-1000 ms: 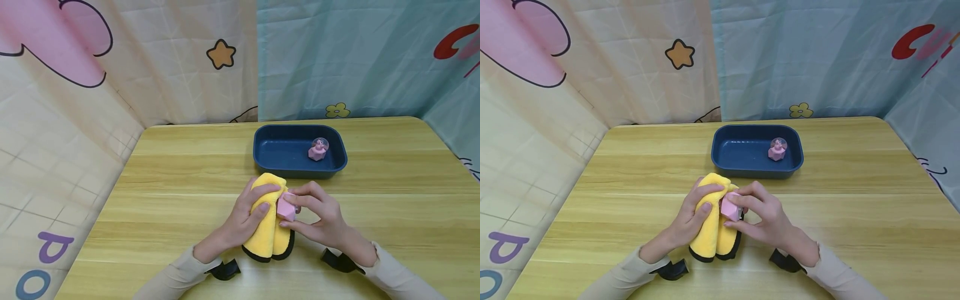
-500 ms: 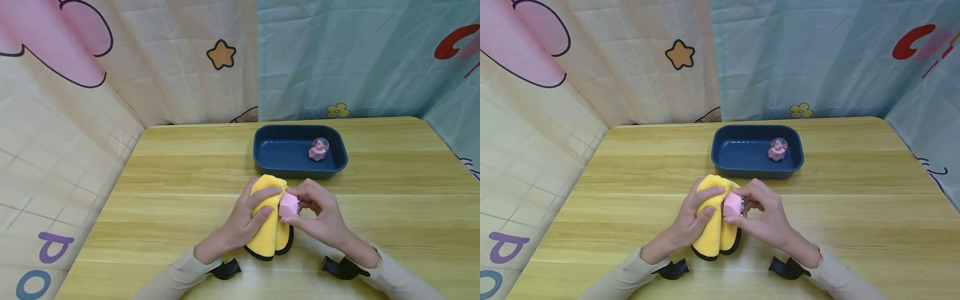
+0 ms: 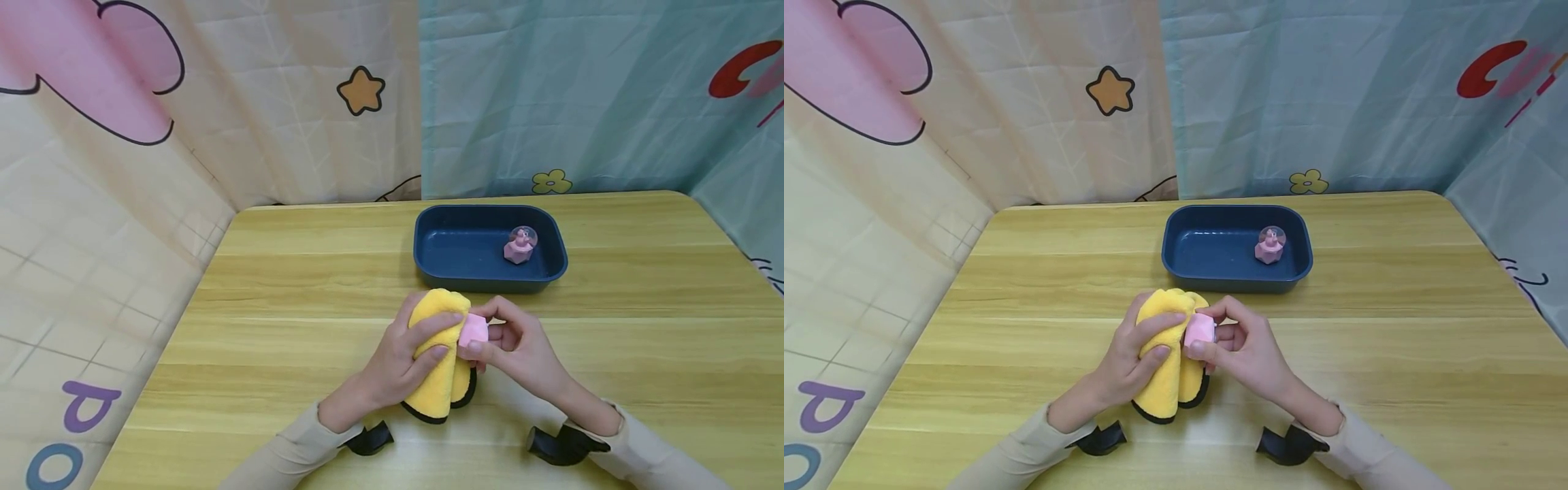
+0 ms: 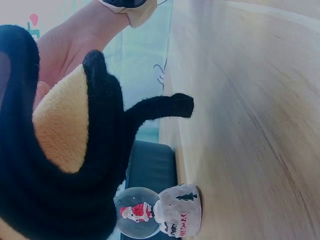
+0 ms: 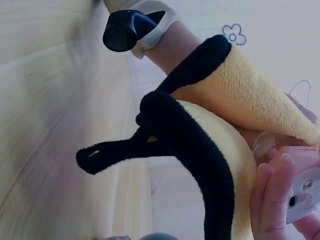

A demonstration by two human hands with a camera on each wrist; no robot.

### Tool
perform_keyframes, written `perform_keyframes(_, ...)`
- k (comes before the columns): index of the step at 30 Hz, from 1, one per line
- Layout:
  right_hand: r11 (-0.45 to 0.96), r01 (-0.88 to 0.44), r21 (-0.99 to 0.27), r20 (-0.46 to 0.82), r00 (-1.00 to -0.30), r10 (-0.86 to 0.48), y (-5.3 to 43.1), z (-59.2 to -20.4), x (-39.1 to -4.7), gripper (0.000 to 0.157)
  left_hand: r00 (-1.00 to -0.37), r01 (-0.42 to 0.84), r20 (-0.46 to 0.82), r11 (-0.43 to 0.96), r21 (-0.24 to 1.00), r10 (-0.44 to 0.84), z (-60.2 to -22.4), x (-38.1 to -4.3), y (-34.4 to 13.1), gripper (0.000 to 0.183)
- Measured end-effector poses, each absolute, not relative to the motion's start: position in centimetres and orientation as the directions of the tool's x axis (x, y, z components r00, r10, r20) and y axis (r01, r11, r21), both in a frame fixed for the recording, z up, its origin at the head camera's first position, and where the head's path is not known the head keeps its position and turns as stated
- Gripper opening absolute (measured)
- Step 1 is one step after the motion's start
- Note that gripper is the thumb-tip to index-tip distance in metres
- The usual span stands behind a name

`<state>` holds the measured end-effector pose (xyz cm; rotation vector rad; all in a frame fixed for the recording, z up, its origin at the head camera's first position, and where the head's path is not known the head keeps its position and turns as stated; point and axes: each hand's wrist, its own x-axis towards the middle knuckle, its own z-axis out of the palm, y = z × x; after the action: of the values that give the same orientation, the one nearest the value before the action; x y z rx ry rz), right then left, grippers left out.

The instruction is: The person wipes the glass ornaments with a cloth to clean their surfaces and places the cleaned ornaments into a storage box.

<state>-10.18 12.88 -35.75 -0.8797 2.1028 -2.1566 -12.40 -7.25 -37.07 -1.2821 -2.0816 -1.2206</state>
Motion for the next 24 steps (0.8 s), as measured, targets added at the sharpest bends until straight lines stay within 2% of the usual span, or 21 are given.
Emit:
perform_keyframes(9, -0.063, -0.362, -0.930, 0.359, -0.861, -0.359, 12.78, -36.00, -10.32, 0.029, -0.586, 0.791, 0.628, 0.192, 0.581, 0.512, -37.00, -12.40, -7.28, 0.036)
perform_keyframes(15, -0.037, -0.390, -0.920, 0.379, -0.862, -0.336, 12.66, -36.17, -10.43, 0.034, -0.618, 0.761, 0.610, 0.182, 0.623, 0.496, -37.14, -12.72, -7.19, 0.034)
perform_keyframes(21, 0.007, -0.505, -0.863, 0.481, -0.826, -0.295, 12.40, -36.60, -10.36, 0.042, -0.641, 0.734, 0.592, 0.166, 0.659, 0.488, -37.39, -12.85, -7.26, 0.034)
perform_keyframes(24, 0.096, -0.578, -0.810, 0.536, -0.797, -0.278, 12.35, -36.74, -10.34, 0.047, -0.646, 0.727, 0.584, 0.164, 0.666, 0.492, -37.43, -12.83, -7.35, 0.034)
